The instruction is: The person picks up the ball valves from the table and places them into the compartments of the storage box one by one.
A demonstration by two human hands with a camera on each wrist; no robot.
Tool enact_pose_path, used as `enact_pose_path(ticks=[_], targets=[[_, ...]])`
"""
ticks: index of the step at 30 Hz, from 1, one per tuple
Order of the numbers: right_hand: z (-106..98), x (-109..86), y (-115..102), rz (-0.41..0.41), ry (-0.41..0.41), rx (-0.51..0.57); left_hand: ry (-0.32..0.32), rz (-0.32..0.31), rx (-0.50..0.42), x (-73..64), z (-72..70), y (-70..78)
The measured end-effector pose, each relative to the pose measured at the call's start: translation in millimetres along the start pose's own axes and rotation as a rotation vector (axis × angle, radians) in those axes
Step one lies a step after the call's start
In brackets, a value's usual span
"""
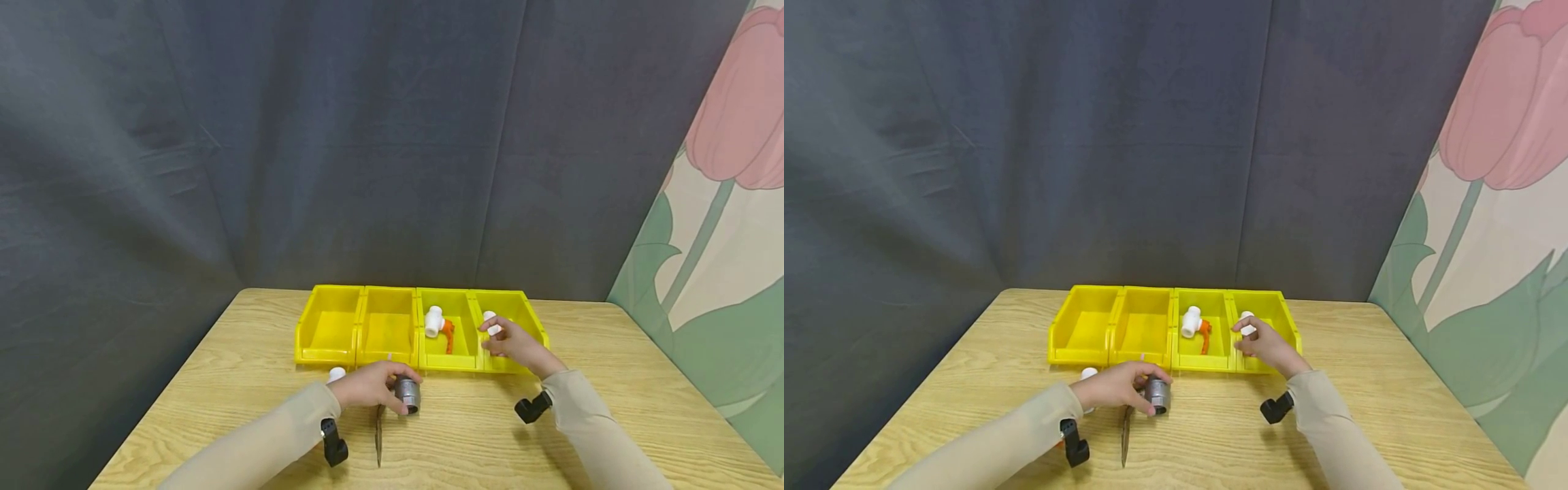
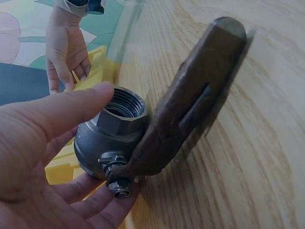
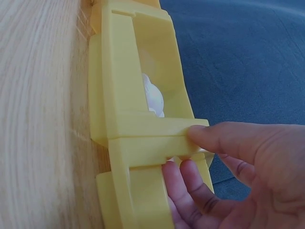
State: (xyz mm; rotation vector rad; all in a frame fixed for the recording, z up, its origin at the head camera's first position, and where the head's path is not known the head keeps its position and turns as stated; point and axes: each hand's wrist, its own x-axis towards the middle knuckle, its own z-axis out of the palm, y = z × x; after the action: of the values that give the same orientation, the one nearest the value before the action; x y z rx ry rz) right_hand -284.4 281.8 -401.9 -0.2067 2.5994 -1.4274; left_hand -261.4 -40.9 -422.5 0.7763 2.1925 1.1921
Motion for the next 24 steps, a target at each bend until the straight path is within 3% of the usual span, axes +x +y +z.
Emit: enact_pose_path(ticks=[10, 24], targets=[[-0.1, -1.3, -1.0, 0.003, -0.005, -0.001, 0.04, 0.004, 0.106, 1.7, 2.3, -4.4], [-1.0, 0.5, 0.3, -0.001, -0.011, 0.003, 0.039, 0.019, 0.063, 2.8, 4.3, -5.6]])
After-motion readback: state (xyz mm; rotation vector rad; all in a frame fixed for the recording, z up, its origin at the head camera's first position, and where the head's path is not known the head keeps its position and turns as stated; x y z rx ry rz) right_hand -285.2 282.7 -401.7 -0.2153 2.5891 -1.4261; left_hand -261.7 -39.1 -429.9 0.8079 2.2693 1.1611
